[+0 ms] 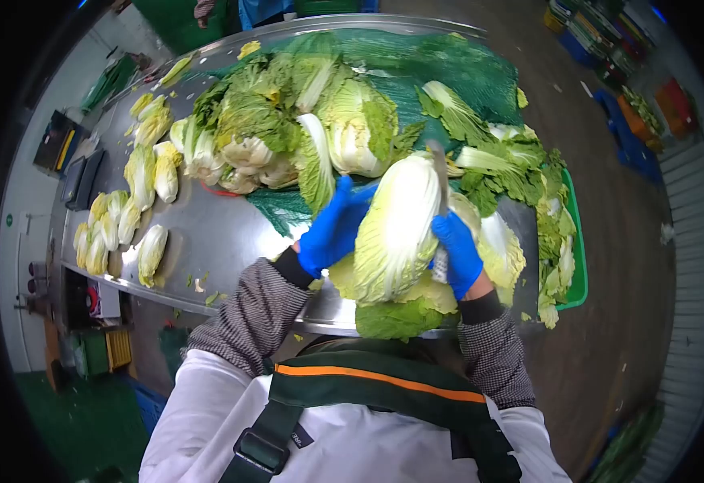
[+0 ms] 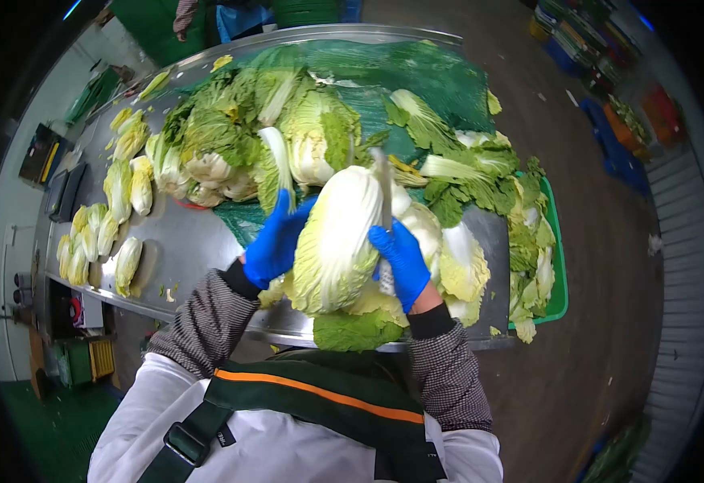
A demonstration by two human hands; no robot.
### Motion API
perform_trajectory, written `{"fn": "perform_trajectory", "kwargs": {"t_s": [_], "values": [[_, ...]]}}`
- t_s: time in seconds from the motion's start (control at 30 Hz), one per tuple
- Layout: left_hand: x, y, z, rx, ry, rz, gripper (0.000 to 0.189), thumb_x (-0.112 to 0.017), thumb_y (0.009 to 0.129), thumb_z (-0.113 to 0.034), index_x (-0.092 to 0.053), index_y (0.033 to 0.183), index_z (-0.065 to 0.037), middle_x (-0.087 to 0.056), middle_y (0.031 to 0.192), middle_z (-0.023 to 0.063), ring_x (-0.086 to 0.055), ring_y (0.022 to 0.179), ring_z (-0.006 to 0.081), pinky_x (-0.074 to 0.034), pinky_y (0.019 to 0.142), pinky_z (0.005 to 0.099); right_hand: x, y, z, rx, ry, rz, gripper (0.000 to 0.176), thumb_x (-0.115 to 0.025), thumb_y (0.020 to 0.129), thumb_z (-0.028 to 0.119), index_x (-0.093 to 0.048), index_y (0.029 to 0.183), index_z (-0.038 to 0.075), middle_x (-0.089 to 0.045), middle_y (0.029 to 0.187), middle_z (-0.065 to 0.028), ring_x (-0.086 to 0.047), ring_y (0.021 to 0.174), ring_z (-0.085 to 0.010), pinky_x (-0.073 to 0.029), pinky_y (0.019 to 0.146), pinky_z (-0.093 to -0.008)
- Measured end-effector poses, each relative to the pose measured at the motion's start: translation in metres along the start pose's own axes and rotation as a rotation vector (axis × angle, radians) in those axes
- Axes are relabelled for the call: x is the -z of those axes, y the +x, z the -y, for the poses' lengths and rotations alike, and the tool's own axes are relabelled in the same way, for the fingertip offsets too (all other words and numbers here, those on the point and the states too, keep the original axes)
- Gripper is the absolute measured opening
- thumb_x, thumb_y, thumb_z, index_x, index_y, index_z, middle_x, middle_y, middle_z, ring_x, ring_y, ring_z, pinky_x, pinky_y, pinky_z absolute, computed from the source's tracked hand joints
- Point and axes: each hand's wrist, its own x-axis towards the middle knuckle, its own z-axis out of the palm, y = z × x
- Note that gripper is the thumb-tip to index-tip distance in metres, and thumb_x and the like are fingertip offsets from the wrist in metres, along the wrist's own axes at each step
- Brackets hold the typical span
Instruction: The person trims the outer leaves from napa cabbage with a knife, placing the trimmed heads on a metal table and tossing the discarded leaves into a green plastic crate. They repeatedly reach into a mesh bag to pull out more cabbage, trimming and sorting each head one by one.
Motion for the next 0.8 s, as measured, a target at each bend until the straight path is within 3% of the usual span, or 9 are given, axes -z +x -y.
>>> {"fn": "perform_trajectory", "kwargs": {"t_s": [0.03, 0.07, 0.17, 0.2, 0.33, 0.47, 0.67, 0.73, 0.8], "values": [[-0.003, -0.002, 0.007, 0.026, -0.046, -0.051, 0.071, -0.037, 0.093, -0.059, -0.034, 0.141, -0.007, -0.051, 0.132, 0.0134, -0.054, 0.115, 0.0229, -0.042, 0.100, 0.0405, -0.013, 0.001, -0.001, -0.010, 0.029, 0.017, 0.045, -0.069, 0.083, 0.031, -0.054, 0.117, 0.005, -0.057, 0.078, 0.0017, -0.053, 0.057, -0.0051, -0.043, 0.045, -0.0204], [-0.008, -0.008, 0.008, 0.066, -0.317, -0.070, 0.068, -0.040, 0.093, -0.056, -0.036, 0.140, -0.007, -0.049, 0.135, 0.0140, -0.052, 0.118, 0.0240, -0.040, 0.102, 0.0400, -0.023, -0.002, 0.007, -0.133, -0.113, 0.059, 0.049, -0.071, 0.082, 0.031, -0.053, 0.120, 0.005, -0.058, 0.079, 0.0000, -0.056, 0.061, -0.0077, -0.047, 0.053, -0.0239], [0.020, -0.023, 0.008, 0.053, -0.331, -0.100, 0.066, -0.043, 0.093, -0.054, -0.039, 0.139, -0.008, -0.049, 0.134, 0.0150, -0.052, 0.118, 0.0235, -0.041, 0.102, 0.0391, -0.042, 0.002, 0.011, 0.144, -0.704, -0.111, 0.055, -0.072, 0.081, 0.031, -0.051, 0.124, 0.004, -0.060, 0.080, -0.0026, -0.059, 0.068, -0.0104, -0.050, 0.065, -0.0280], [0.027, -0.027, 0.006, 0.071, -0.277, -0.121, 0.064, -0.046, 0.094, -0.050, -0.036, 0.140, -0.008, -0.050, 0.133, 0.0135, -0.053, 0.117, 0.0231, -0.041, 0.102, 0.0379, -0.047, 0.001, 0.018, 0.136, -0.745, -0.085, 0.063, -0.073, 0.078, 0.037, -0.050, 0.126, 0.004, -0.063, 0.085, -0.0088, -0.063, 0.076, -0.0186, -0.050, 0.075, -0.0327], [0.023, -0.033, 0.001, -0.196, 0.187, -0.195, 0.063, -0.050, 0.094, -0.037, -0.025, 0.143, -0.006, -0.043, 0.137, 0.0103, -0.047, 0.122, 0.0215, -0.038, 0.103, 0.0362, -0.080, 0.000, 0.014, 0.165, -1.018, -0.030, 0.071, -0.071, 0.073, 0.044, -0.046, 0.129, 0.009, -0.065, 0.098, -0.0192, -0.063, 0.089, -0.0359, -0.050, 0.079, -0.0399], [0.031, -0.041, 0.002, -0.270, 0.308, -0.273, 0.071, -0.063, 0.088, -0.034, -0.027, 0.141, -0.003, -0.041, 0.135, 0.0107, -0.042, 0.123, 0.0194, -0.035, 0.103, 0.0329, -0.096, 0.003, 0.004, 0.130, -0.962, -0.055, 0.067, -0.068, 0.072, 0.036, -0.043, 0.129, 0.010, -0.065, 0.101, -0.0194, -0.063, 0.092, -0.0356, -0.050, 0.080, -0.0404], [0.045, -0.045, 0.004, -0.203, 0.286, -0.338, 0.067, -0.061, 0.089, -0.032, -0.028, 0.140, -0.003, -0.043, 0.133, 0.0113, -0.043, 0.122, 0.0187, -0.036, 0.102, 0.0330, -0.103, 0.008, 0.004, 0.088, -1.069, -0.073, 0.063, -0.067, 0.069, 0.035, -0.049, 0.123, 0.008, -0.065, 0.100, -0.0185, -0.064, 0.092, -0.0343, -0.050, 0.079, -0.0403], [0.049, -0.044, 0.001, -0.193, 0.216, -0.260, 0.062, -0.060, 0.090, -0.031, -0.031, 0.139, -0.003, -0.047, 0.130, 0.0109, -0.047, 0.118, 0.0185, -0.039, 0.100, 0.0329, -0.093, 0.012, 0.007, 0.084, -1.065, -0.029, 0.060, -0.067, 0.069, 0.036, -0.052, 0.120, 0.006, -0.066, 0.097, -0.0179, -0.064, 0.090, -0.0339, -0.050, 0.077, -0.0402], [0.053, -0.044, -0.005, -0.121, 0.119, -0.149, 0.061, -0.058, 0.091, -0.031, -0.032, 0.139, -0.004, -0.048, 0.131, 0.0116, -0.050, 0.117, 0.0208, -0.040, 0.100, 0.0343, -0.085, 0.012, 0.018, 0.009, -0.946, -0.003, 0.050, -0.067, 0.070, 0.028, -0.058, 0.113, 0.004, -0.062, 0.080, -0.0097, -0.060, 0.071, -0.0211, -0.049, 0.069, -0.0315]]}}
